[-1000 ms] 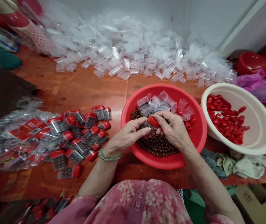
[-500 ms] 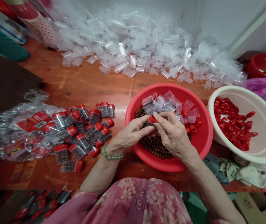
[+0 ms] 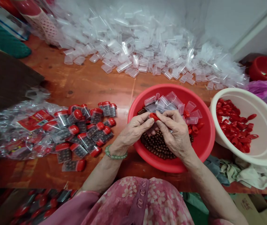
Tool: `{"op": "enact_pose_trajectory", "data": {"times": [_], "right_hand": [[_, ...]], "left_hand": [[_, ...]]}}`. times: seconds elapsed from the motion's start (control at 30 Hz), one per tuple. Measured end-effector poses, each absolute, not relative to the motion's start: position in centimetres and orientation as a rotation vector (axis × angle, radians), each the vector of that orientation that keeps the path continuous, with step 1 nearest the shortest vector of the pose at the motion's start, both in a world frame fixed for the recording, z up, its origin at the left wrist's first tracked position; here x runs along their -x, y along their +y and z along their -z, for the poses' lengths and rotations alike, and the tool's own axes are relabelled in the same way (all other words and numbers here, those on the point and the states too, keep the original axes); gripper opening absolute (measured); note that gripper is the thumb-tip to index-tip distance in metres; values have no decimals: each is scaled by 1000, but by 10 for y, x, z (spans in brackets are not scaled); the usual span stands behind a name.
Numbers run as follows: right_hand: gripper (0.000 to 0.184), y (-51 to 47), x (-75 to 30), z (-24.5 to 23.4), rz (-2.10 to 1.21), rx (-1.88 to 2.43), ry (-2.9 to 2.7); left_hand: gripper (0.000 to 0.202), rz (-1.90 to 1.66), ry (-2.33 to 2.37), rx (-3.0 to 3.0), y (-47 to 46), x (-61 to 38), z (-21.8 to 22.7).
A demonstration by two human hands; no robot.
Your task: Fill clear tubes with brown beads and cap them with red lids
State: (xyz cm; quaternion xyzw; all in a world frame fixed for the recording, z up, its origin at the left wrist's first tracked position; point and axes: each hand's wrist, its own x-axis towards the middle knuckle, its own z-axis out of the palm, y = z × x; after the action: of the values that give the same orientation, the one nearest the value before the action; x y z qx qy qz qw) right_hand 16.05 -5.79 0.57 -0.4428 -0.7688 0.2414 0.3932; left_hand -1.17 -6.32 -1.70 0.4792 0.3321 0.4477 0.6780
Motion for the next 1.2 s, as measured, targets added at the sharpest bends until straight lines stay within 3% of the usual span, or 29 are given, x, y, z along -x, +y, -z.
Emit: {"op": "enact_pose_trajectory", "data": {"times": [0.27,0.63,0.87,1.07,1.2], "right_hand": [[6,-62,-148,-3,-706,1216,-1613],[10,-61,-153,-1,-358,1083,-1961],[20,-49,-174,-14,-867,1005,-1972],[52,-39,-179,-16,-1238,1127,-1557],[36,-38,-165,-13,-1089,1122,-1445]], "left_hand": [[34,-1024,813,-1162,-66,10,13],[36,-1079,793,-1090,-65,11,17],[31,-1135,770,-1104,-63,12,16],[36,-1083,783,-1125,-62,14,18],[34,-1076,784,-1141,-63,13,17]]}}
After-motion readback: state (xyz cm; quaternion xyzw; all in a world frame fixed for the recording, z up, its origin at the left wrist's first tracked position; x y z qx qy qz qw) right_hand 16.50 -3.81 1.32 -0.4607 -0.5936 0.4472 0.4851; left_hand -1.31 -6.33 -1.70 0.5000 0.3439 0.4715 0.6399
